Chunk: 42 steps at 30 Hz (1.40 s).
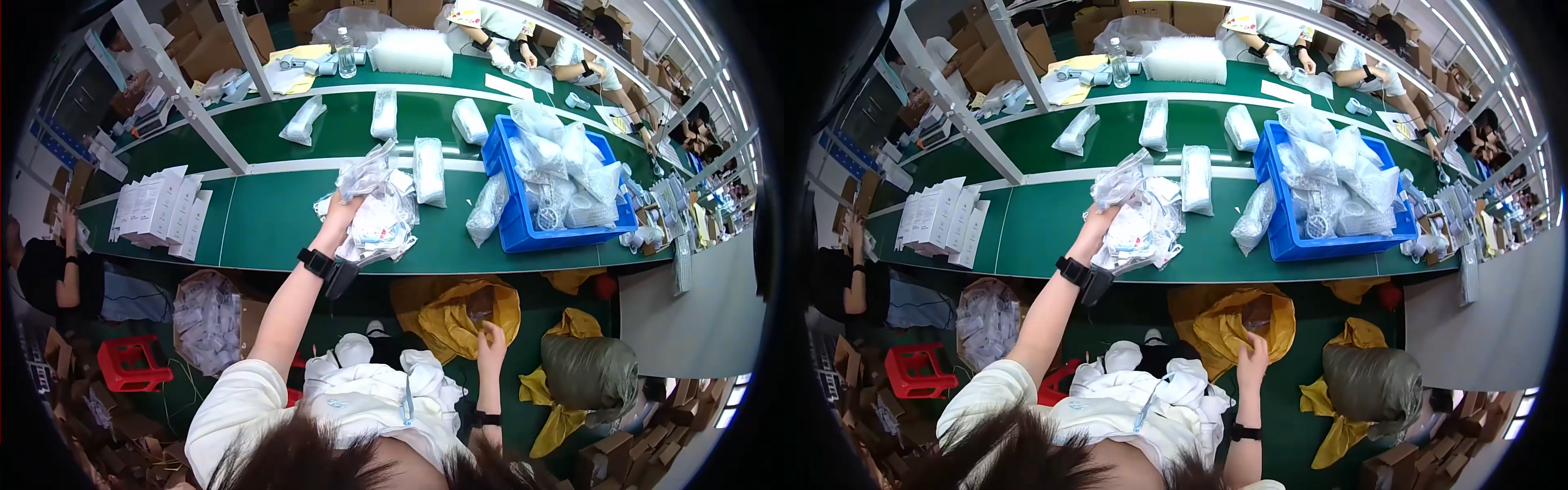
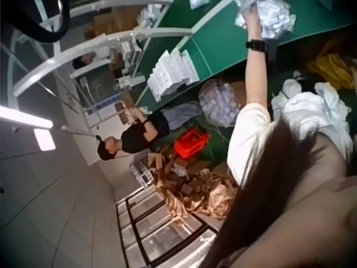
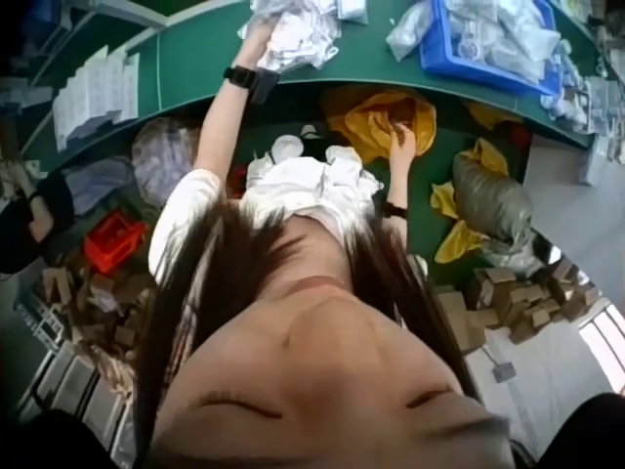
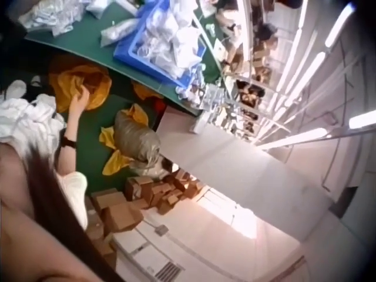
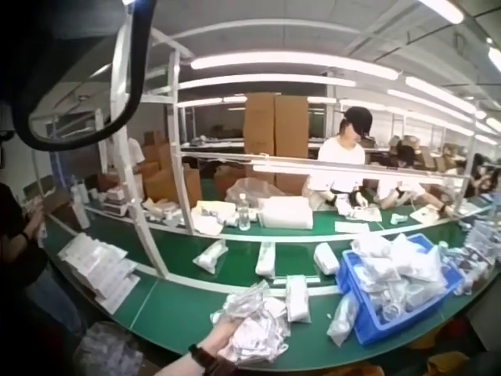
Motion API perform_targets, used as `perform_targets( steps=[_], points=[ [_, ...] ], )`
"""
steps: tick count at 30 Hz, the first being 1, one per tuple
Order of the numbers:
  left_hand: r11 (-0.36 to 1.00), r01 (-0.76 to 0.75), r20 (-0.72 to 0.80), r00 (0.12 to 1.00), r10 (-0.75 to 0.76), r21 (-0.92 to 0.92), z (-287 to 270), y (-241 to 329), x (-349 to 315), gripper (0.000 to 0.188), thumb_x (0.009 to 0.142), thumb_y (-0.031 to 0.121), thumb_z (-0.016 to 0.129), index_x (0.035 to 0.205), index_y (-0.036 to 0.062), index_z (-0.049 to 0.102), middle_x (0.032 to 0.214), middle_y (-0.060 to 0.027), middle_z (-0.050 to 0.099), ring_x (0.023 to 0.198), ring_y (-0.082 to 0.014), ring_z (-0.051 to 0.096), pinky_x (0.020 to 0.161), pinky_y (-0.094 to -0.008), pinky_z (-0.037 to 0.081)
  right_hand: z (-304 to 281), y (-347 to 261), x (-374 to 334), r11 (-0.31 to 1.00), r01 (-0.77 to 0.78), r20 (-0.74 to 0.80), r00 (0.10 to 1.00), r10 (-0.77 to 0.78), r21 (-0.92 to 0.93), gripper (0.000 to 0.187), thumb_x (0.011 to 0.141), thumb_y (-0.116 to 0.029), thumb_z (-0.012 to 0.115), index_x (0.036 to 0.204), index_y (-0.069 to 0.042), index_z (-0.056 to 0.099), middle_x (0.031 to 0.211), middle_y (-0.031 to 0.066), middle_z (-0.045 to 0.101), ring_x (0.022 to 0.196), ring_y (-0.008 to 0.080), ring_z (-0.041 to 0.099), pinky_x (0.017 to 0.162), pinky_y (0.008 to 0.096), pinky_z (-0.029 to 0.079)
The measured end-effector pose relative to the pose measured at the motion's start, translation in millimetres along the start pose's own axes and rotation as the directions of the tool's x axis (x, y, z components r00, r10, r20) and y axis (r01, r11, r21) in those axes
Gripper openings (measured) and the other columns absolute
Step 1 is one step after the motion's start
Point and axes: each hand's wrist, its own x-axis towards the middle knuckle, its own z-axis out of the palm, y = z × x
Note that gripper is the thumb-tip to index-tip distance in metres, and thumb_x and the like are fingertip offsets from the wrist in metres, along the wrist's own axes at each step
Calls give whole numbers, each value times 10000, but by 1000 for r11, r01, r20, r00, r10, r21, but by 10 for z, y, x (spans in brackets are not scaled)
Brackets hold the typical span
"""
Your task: The person packs handheld fans by placing a fan and a small plastic bag into a box before setting it aside, then retrieves more plastic bags from a yellow bag on the floor.
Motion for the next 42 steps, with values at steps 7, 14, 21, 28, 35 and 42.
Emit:
perform_targets(
  steps=[7, 14, 21, 28, 35, 42],
  points=[
    [989, -3, -155, 988, -20, -147, 203, -318, 488, 340, 800, 28, 554, 1132, 2, 490, 1051, -83, 580, 929, -174, 556, 792, -267, 440, 1196, -809, 1598, 878, 423, 126, 906, -405, -223, 344, 747, -46, 561, 1088, -45, 512, 1113, 145, 487, 1053, 338, 426, 916, 395, 346],
    [997, -53, -190, 980, 62, 55, 320, -468, 840, 365, 745, 18, 607, 1091, 26, 492, 1012, -110, 596, 933, -203, 569, 770, -290, 449, 2211, -923, 2971, 817, 337, 266, 935, -233, -469, 533, 668, -125, 673, 1166, -161, 483, 1250, 149, 371, 1057, 423, 412, 865, 536, 382],
    [838, -6, -60, 997, 46, 545, 797, -392, 1033, 409, 679, 80, 681, 1032, 59, 476, 1007, -218, 563, 960, -344, 551, 742, -382, 454, 1404, -420, 3178, 882, 193, 329, 943, -46, -430, 475, 659, -146, 679, 1109, -89, 538, 1225, 160, 436, 1124, 341, 433, 927, 404, 373],
    [721, 0, -38, 999, 37, 693, 1210, -1163, 1021, 601, 684, 208, 676, 1177, 77, 358, 1017, -360, 478, 962, -471, 488, 735, -458, 435, 1308, -918, 2888, 960, 215, 191, 950, -248, 182, 461, 784, -156, 586, 1215, -45, 465, 1271, 211, 416, 1177, 359, 391, 971, 375, 325],
    [639, -210, 452, 859, -241, 740, 824, -301, 1118, 632, 705, 292, 656, 1245, 84, 401, 1003, -286, 535, 955, -415, 520, 795, -418, 430, 1533, -1012, 2835, 870, 343, 347, 912, -218, -354, 499, 771, -230, 609, 1230, -96, 467, 1314, 155, 391, 1202, 330, 368, 982, 503, 260],
    [669, -254, 486, 854, -183, 698, -652, 497, 1828, 506, 729, 285, 670, 1156, 61, 515, 995, -200, 583, 869, -312, 603, 705, -349, 486, 1580, -1894, 3162, 544, 360, 407, 913, -36, -758, 540, 741, -315, 631, 1223, -129, 476, 1249, 130, 461, 1152, 326, 426, 942, 526, 305]
  ],
)
